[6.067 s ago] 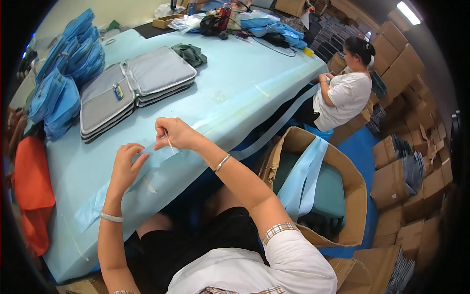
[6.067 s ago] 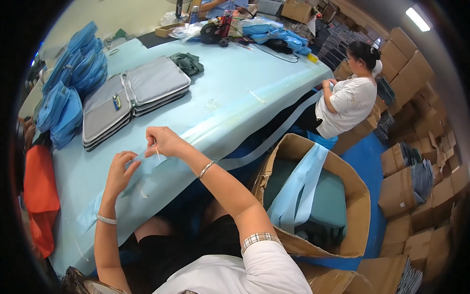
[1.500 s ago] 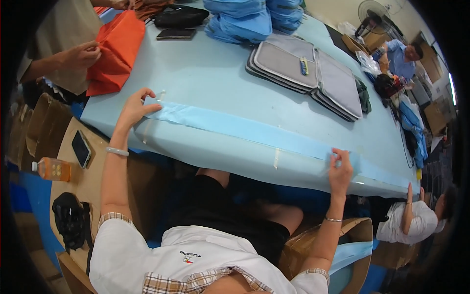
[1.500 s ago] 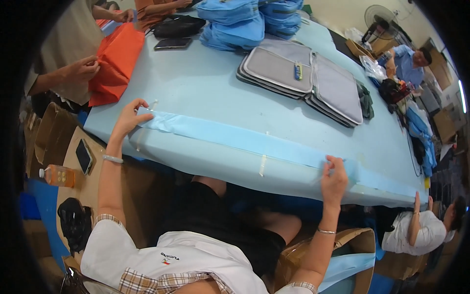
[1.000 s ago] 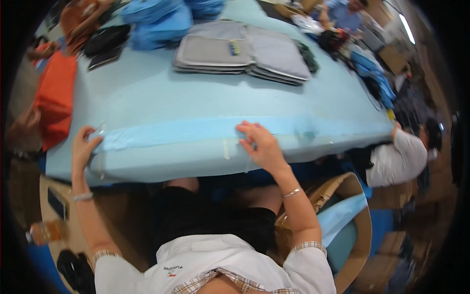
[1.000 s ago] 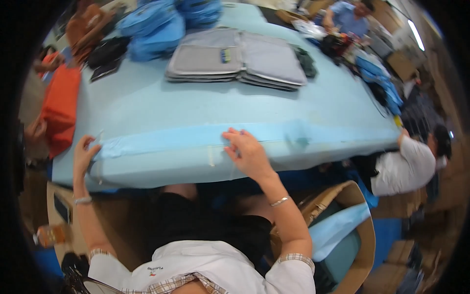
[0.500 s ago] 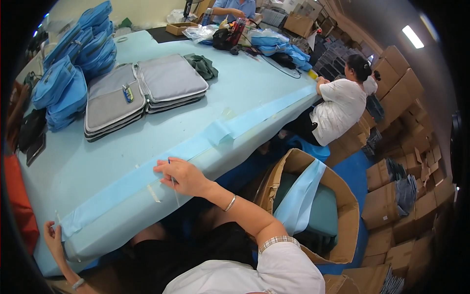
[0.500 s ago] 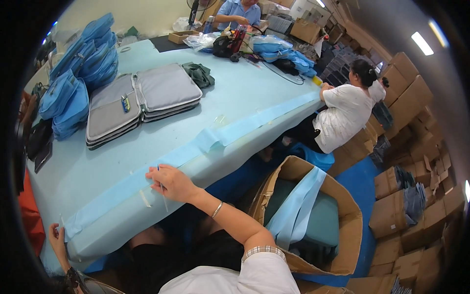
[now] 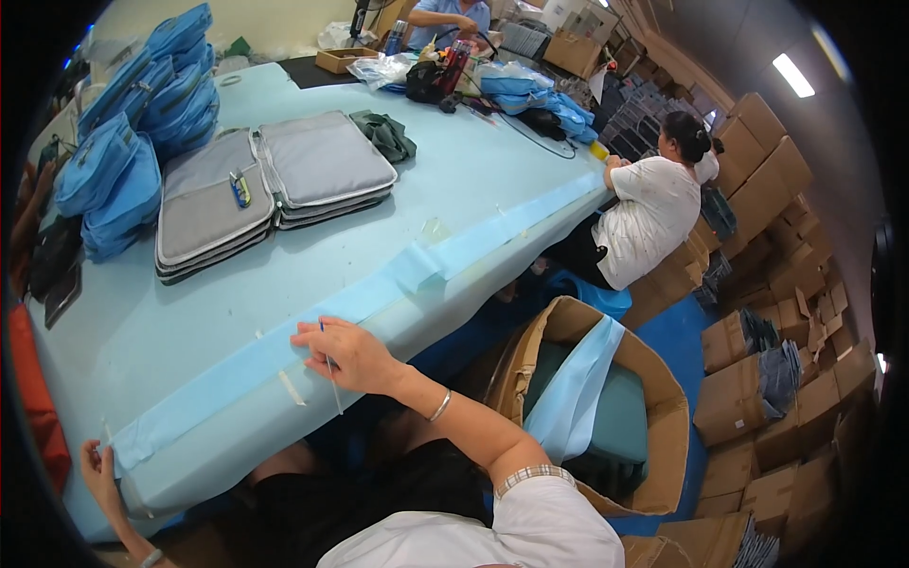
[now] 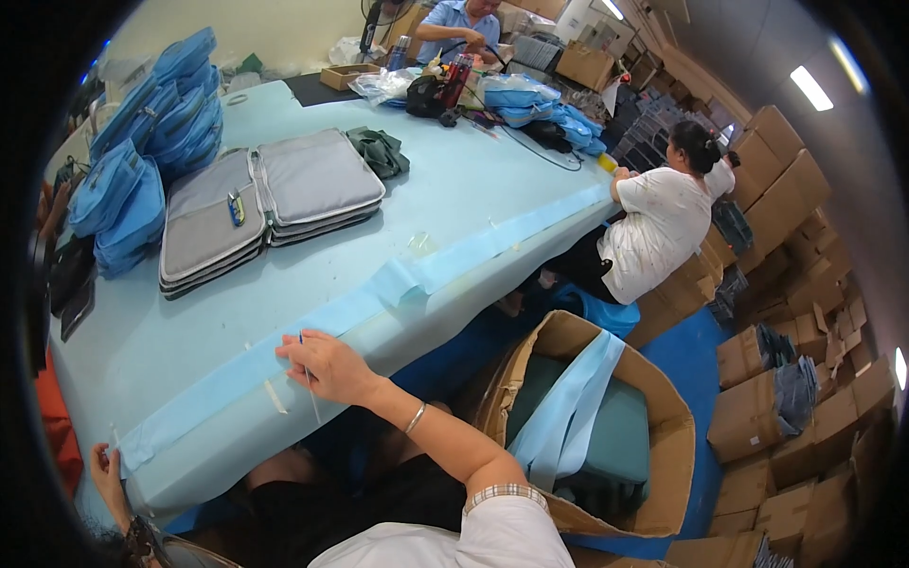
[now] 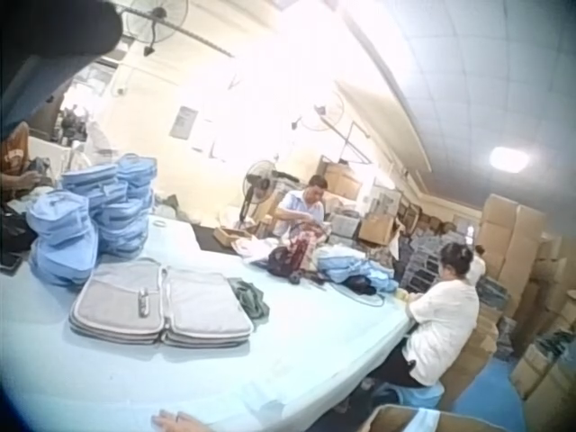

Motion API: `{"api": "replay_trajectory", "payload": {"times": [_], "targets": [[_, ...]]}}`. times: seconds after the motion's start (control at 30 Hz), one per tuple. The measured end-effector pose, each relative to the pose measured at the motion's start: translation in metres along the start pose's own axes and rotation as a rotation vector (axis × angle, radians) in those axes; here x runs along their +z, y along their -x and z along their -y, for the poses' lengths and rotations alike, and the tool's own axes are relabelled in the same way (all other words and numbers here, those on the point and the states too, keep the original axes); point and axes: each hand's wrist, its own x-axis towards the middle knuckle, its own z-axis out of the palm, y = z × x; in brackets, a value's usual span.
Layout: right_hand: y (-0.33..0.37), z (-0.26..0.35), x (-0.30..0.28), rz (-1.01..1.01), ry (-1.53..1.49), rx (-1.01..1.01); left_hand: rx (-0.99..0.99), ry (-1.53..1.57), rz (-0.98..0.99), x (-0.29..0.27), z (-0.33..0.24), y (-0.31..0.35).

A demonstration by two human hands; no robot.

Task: Applying a light blue strip of material to the edge of a padded surface at a workstation.

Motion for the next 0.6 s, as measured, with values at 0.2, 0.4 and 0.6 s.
{"api": "replay_trajectory", "payload": {"times": [0.2,0.4,0.6], "targets": [[0.000,0.002,-0.002,-0.026,0.016,-0.037,-0.033,0.019,-0.030,0.002,-0.004,0.003],[-0.004,0.000,0.003,-0.060,-0.022,-0.036,-0.037,0.054,-0.056,-0.006,0.005,0.005],[0.000,0.002,-0.006,-0.021,0.048,-0.013,-0.007,0.064,-0.086,0.007,-0.002,0.005]]}}
